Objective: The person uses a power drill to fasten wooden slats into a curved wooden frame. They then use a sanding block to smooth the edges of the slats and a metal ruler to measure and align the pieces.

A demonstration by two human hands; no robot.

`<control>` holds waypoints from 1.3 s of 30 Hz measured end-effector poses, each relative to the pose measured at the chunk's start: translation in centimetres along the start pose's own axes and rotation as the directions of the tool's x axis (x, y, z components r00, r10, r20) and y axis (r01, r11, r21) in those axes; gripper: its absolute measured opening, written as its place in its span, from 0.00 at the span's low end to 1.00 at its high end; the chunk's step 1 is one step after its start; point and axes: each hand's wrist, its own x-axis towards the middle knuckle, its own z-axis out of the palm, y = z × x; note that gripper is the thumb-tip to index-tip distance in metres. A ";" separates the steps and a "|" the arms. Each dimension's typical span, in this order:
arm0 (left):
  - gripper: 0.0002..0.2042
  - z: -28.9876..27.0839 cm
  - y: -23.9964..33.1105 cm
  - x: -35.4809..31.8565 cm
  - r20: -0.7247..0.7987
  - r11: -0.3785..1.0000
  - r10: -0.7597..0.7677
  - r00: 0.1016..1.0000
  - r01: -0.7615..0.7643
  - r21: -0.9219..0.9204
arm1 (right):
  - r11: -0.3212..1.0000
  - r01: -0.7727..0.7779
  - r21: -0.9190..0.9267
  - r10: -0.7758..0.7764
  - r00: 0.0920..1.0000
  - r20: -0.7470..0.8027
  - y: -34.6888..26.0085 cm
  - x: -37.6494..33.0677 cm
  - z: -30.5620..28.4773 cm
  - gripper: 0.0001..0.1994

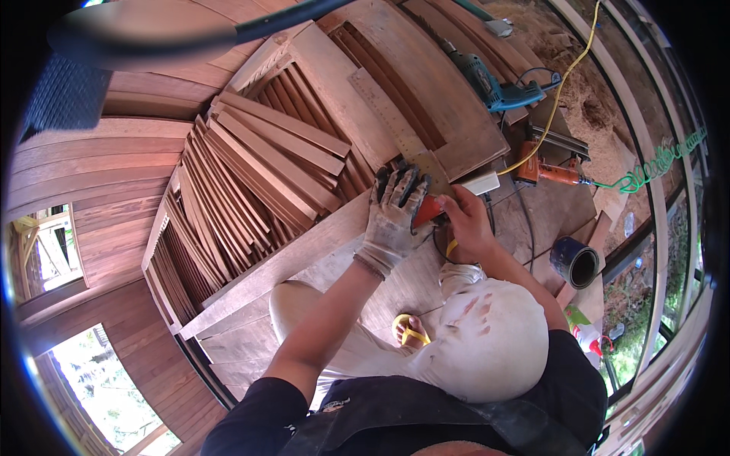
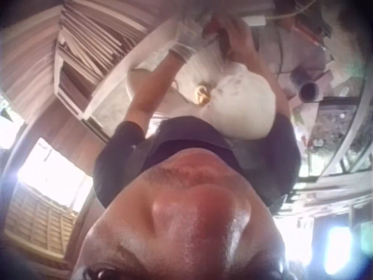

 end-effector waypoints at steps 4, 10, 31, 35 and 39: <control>0.40 0.2 -0.5 0.0 -0.060 0.998 0.016 0.998 -0.020 -0.068 | 0.996 0.084 -0.005 -0.084 0.996 0.000 0.3 0.0 0.1 0.12; 0.40 -0.8 -0.4 0.7 0.006 0.998 0.029 1.000 -0.028 -0.058 | 1.000 -0.025 -0.008 0.025 1.000 0.007 -0.3 -0.1 -0.2 0.11; 0.37 -1.5 -0.1 1.3 0.111 0.998 -0.018 0.994 0.024 -0.054 | 0.998 0.056 -0.012 -0.056 0.998 -0.018 0.3 -0.1 -0.3 0.10; 0.36 -1.1 -0.5 1.5 0.108 1.000 0.003 0.994 0.000 -0.027 | 0.999 -0.005 0.049 0.006 1.000 -0.016 0.1 0.1 -0.1 0.11; 0.37 -0.9 -0.4 1.3 0.109 1.000 -0.001 0.994 0.003 -0.026 | 0.999 -0.029 0.033 0.030 1.000 -0.010 0.7 0.2 -0.3 0.10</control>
